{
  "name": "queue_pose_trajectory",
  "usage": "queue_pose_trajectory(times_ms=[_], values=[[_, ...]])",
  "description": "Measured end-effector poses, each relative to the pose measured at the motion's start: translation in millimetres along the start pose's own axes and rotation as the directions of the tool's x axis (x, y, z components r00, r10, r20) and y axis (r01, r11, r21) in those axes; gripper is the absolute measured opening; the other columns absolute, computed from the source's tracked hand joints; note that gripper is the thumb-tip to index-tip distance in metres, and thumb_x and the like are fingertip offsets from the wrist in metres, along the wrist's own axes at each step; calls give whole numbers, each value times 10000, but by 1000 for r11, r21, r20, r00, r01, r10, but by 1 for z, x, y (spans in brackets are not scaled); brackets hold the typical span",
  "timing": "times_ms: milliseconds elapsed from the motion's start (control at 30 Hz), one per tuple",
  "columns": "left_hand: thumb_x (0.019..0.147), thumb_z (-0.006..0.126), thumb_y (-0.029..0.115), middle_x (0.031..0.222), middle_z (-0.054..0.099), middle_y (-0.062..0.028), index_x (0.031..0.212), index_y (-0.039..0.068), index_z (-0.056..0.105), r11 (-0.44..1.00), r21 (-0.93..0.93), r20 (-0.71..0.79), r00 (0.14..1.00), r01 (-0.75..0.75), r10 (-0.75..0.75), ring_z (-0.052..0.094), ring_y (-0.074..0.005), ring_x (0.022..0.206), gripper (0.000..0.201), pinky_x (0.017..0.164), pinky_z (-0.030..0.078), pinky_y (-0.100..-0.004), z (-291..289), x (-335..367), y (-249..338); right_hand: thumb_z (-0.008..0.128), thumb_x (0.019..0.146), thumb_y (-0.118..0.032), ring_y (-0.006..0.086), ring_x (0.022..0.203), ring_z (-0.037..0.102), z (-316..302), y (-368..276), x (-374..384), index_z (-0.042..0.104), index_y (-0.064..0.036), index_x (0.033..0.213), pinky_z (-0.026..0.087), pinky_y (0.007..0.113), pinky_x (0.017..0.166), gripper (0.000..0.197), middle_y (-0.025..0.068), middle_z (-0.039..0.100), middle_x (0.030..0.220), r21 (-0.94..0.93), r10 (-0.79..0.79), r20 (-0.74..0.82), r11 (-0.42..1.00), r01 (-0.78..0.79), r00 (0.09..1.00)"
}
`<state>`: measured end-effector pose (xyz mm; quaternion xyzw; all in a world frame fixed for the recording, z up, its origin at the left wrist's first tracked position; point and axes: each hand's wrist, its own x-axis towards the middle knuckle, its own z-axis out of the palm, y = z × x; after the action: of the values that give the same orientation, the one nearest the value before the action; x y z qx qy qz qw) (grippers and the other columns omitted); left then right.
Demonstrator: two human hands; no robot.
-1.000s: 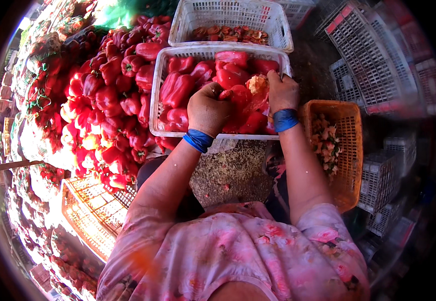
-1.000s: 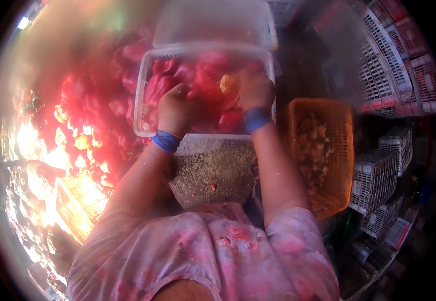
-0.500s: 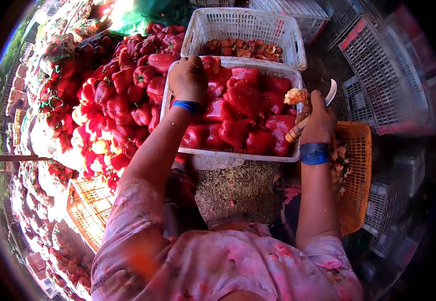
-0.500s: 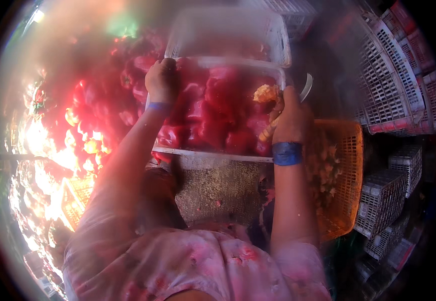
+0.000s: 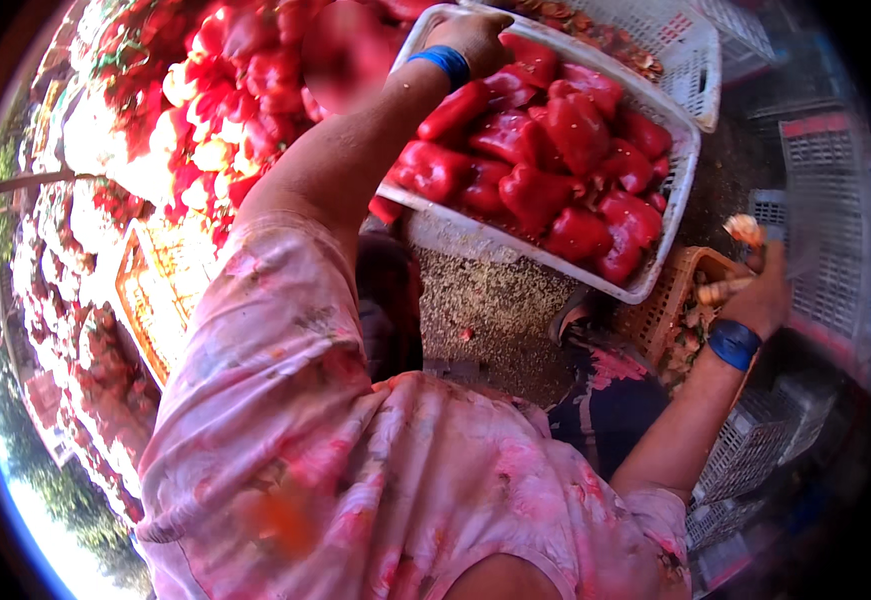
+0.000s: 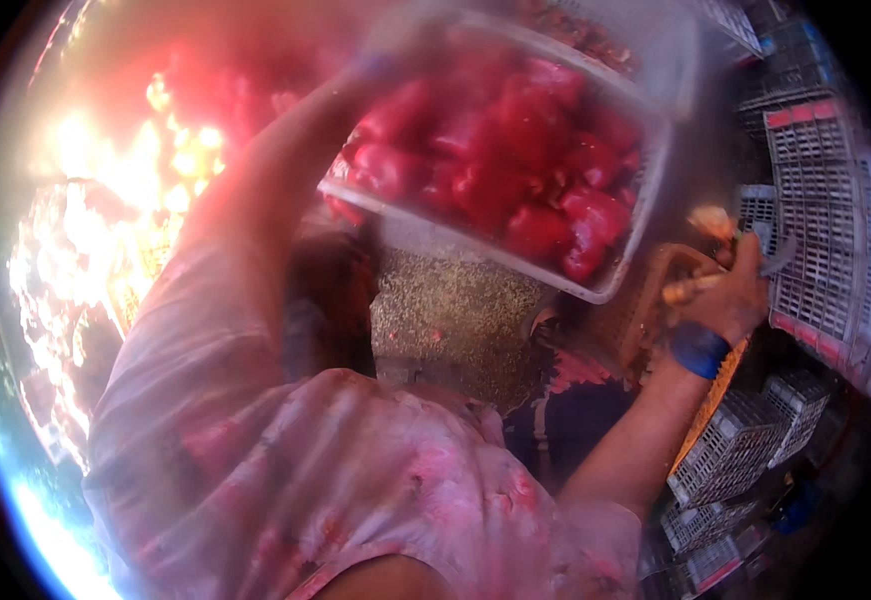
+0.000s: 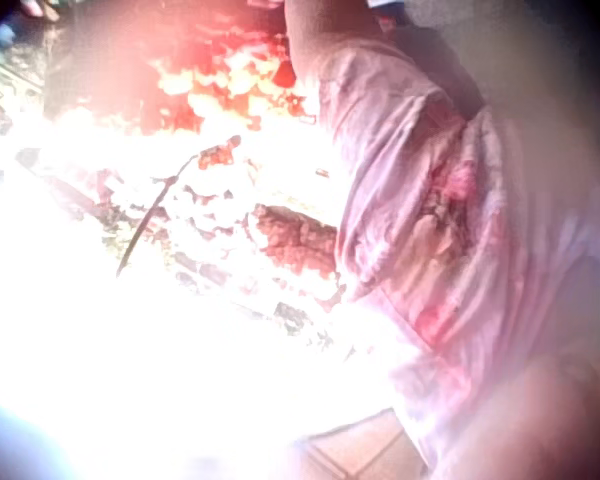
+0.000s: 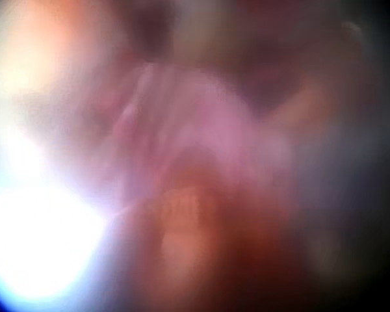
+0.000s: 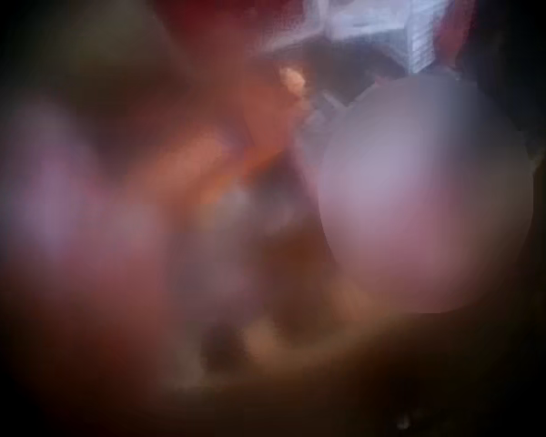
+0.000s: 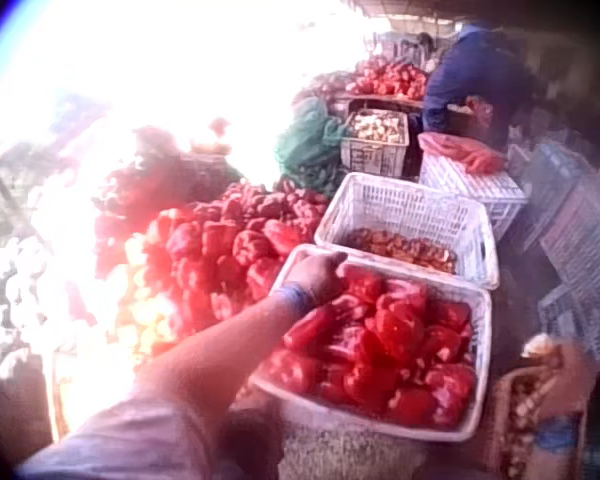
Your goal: The person is coring red bell peppers by hand with a knife and placing them into a plastic crate.
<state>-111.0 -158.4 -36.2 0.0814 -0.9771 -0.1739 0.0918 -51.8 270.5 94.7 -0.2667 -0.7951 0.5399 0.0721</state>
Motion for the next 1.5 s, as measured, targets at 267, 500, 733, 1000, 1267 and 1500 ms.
queue_pose_trajectory(times_ms=[267, 500, 733, 1000, 1267, 1500], values=[[830, 728, 415, 903, 781, -117, 1012, 89, 786, 533, -237, -129, 518, 812, -846, 749, -270, 867, 377, 826, 562, -396, -110, -291, -221, 650, 964, -447, 253, 697, 626, -183, 174, 87, 662, -23, 1169, 494, 440, 563, 471, 119, 639, 904, -576, 134, -96, 800, -164, 986], [712, 812, 479, 1274, 674, -255, 1284, 20, 631, 67, 30, 229, 58, 997, -972, 659, -372, 1191, 755, 1020, 507, -441, 29, -598, -293, 633, 955, -411, 208, 615, 480, -105, 91, 13, 609, -3, 1169, 417, 423, 518, 462, 83, 580, 913, -612, 92, -165, 771, -175, 982], [636, 862, 426, 1332, 626, -257, 1352, 44, 527, -295, -136, 309, -242, 946, -920, 619, -374, 1259, 878, 1069, 485, -429, 64, -534, -244, 534, 986, -60, 191, 755, 595, -49, 54, 8, 602, -66, 1223, 499, 305, 662, 246, 75, 588, 963, -769, -272, 637, -151, 622, 721], [920, 705, 250, 1166, 691, -121, 1344, 77, 557, -771, -595, 770, 113, -229, -628, 671, -252, 1056, 482, 920, 549, -419, 147, -638, -296, 553, 1043, -238, 123, 727, 598, 49, 58, -12, 599, -32, 1348, 500, 275, 612, 371, 23, 598, 852, -532, -252, 599, 585, 612, 760], [848, 769, 129, 1252, 645, -144, 1408, 22, 480, -457, -889, 373, 530, -32, -761, 643, -307, 1175, 639, 998, 559, -444, -20, -445, -218, 506, 1057, -250, 58, 641, 533, 102, -1, -104, 593, -72, 1393, 440, 222, 533, 390, -16, 582, 834, 22, -19, 628, 1000, 7, 778], [657, 973, 336, 1343, 555, -86, 1472, 48, 412, 170, -980, -1, 855, 103, -519, 548, -215, 1242, 1030, 1053, 477, -354, -149, -267, -86, 532, 1011, -196, 69, 583, 511, 130, -23, -212, 462, -77, 1532, 437, 225, 527, 538, 13, 586, 807, 56, -76, 857, 997, 55, 510]])
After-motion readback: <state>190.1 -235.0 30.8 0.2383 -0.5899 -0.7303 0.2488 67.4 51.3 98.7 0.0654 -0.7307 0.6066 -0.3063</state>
